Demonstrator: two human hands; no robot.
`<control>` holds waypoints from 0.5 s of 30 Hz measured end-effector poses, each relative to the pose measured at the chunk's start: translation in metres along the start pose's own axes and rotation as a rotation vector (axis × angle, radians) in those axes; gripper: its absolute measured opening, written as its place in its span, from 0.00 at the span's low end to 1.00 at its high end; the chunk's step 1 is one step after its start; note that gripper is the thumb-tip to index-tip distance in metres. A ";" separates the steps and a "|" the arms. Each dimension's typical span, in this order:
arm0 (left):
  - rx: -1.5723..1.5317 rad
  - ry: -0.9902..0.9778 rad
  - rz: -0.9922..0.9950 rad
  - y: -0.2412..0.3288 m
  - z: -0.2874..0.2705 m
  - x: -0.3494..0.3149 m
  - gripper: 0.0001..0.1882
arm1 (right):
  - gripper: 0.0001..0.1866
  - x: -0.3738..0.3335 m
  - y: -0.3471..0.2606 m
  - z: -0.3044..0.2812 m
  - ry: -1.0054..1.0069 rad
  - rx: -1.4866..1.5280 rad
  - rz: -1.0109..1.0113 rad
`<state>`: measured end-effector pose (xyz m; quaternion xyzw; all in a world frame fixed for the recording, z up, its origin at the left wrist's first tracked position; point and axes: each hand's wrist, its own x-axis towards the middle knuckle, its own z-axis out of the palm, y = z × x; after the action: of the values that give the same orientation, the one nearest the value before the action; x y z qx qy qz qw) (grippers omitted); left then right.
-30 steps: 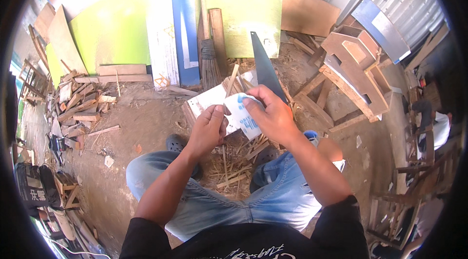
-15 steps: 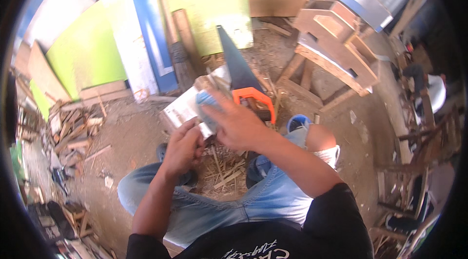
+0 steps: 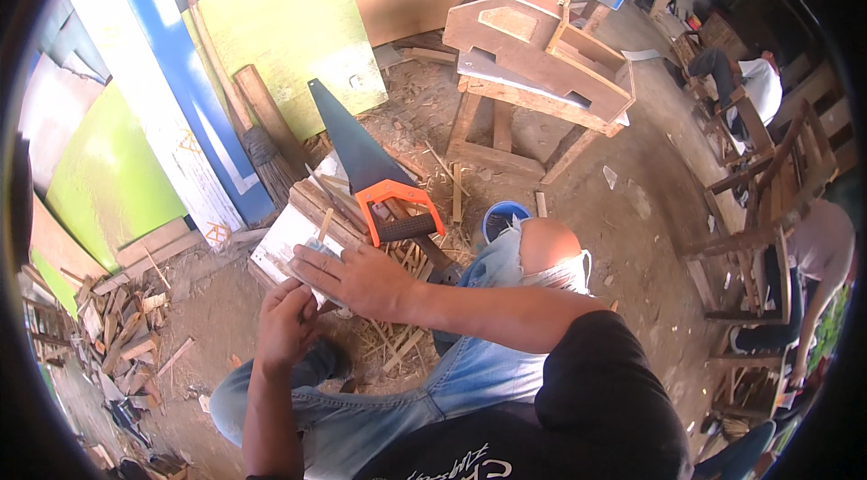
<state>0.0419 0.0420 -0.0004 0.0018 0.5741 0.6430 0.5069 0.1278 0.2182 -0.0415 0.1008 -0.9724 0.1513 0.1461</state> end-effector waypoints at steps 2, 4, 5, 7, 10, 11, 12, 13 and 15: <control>-0.007 -0.032 -0.002 0.000 -0.001 -0.005 0.16 | 0.32 0.000 0.004 -0.001 0.013 -0.086 0.111; 0.003 -0.032 -0.009 0.000 0.000 -0.006 0.19 | 0.32 0.000 0.007 -0.003 -0.007 -0.063 0.145; -0.016 -0.049 0.000 0.000 -0.001 -0.006 0.20 | 0.32 0.000 0.009 -0.003 -0.037 -0.010 0.068; 0.004 -0.045 -0.008 0.000 -0.001 -0.005 0.19 | 0.32 0.000 0.011 -0.004 -0.105 0.080 -0.053; 0.016 -0.051 -0.022 -0.001 0.000 -0.004 0.20 | 0.32 0.000 0.016 -0.005 0.040 -0.207 0.263; 0.018 -0.053 -0.043 0.000 0.000 -0.003 0.21 | 0.31 0.000 0.017 -0.004 0.015 -0.049 0.248; 0.006 -0.039 -0.022 0.001 0.000 -0.002 0.20 | 0.31 0.000 0.017 -0.004 -0.013 0.008 0.141; -0.014 -0.020 -0.025 0.001 0.001 -0.003 0.18 | 0.32 -0.001 0.018 -0.003 0.017 0.047 0.033; -0.030 -0.038 -0.022 0.003 0.002 -0.004 0.15 | 0.32 -0.002 0.019 -0.001 -0.066 0.049 0.002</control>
<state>0.0432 0.0417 0.0043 0.0001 0.5547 0.6458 0.5247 0.1253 0.2370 -0.0460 0.1085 -0.9728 0.1720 0.1112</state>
